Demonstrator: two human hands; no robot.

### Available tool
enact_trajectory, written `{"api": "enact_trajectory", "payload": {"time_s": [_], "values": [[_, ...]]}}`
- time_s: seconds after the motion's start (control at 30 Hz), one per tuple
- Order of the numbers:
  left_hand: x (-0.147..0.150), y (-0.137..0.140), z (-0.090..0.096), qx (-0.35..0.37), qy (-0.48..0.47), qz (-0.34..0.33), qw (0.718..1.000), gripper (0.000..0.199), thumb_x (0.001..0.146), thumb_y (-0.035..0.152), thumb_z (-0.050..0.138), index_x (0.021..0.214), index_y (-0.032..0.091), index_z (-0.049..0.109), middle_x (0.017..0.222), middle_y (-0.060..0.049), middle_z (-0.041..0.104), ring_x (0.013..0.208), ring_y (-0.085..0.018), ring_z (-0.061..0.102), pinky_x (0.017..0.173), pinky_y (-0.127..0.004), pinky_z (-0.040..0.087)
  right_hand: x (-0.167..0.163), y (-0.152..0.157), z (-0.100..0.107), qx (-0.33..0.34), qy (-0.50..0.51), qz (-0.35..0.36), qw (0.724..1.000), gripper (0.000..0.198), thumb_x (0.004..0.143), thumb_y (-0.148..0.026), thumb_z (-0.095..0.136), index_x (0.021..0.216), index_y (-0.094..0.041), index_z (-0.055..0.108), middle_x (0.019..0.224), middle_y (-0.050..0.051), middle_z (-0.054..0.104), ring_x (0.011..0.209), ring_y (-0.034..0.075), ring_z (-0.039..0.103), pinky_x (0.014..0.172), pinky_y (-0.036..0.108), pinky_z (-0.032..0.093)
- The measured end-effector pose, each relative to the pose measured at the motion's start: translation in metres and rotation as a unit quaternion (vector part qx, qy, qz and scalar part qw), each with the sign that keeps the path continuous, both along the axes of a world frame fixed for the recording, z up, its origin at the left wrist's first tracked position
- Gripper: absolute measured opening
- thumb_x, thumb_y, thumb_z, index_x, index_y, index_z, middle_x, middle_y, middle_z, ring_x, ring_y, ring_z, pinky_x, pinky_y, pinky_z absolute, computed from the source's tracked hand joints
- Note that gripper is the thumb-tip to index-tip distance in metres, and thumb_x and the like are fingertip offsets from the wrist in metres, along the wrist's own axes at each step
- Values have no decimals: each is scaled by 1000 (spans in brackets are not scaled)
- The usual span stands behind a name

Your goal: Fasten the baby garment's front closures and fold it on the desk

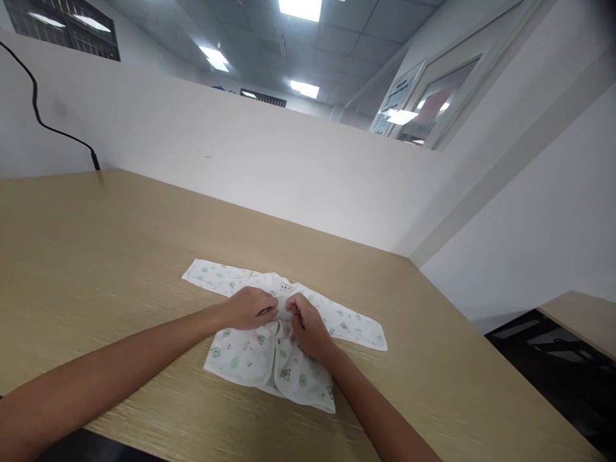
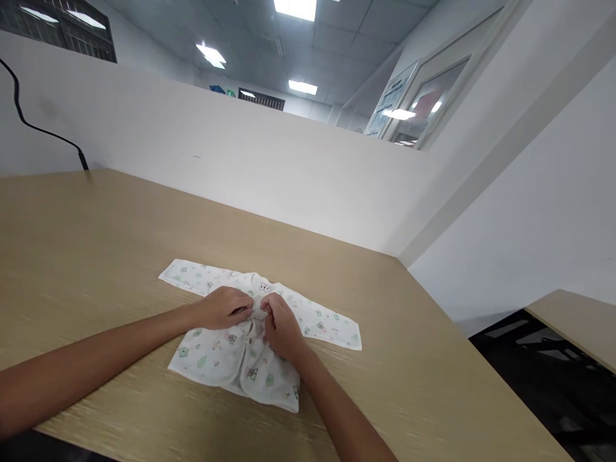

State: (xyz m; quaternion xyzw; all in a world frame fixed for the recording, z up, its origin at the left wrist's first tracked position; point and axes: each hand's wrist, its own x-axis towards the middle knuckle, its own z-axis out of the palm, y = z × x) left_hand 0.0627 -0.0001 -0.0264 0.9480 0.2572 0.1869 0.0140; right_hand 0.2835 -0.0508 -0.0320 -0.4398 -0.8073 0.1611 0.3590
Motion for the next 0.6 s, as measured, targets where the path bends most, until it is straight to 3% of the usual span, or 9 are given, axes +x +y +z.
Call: {"api": "enact_trajectory", "payload": {"time_s": [0.6], "values": [[0, -1, 2, -5, -6, 0, 1000, 25, 100, 30, 41, 79, 20, 51, 73, 2, 62, 67, -14, 56, 58, -30, 25, 0, -2, 2, -23, 2, -2, 1000, 30, 79, -2, 36, 99, -21, 49, 84, -1, 49, 69, 14, 48, 68, 28, 38]]}}
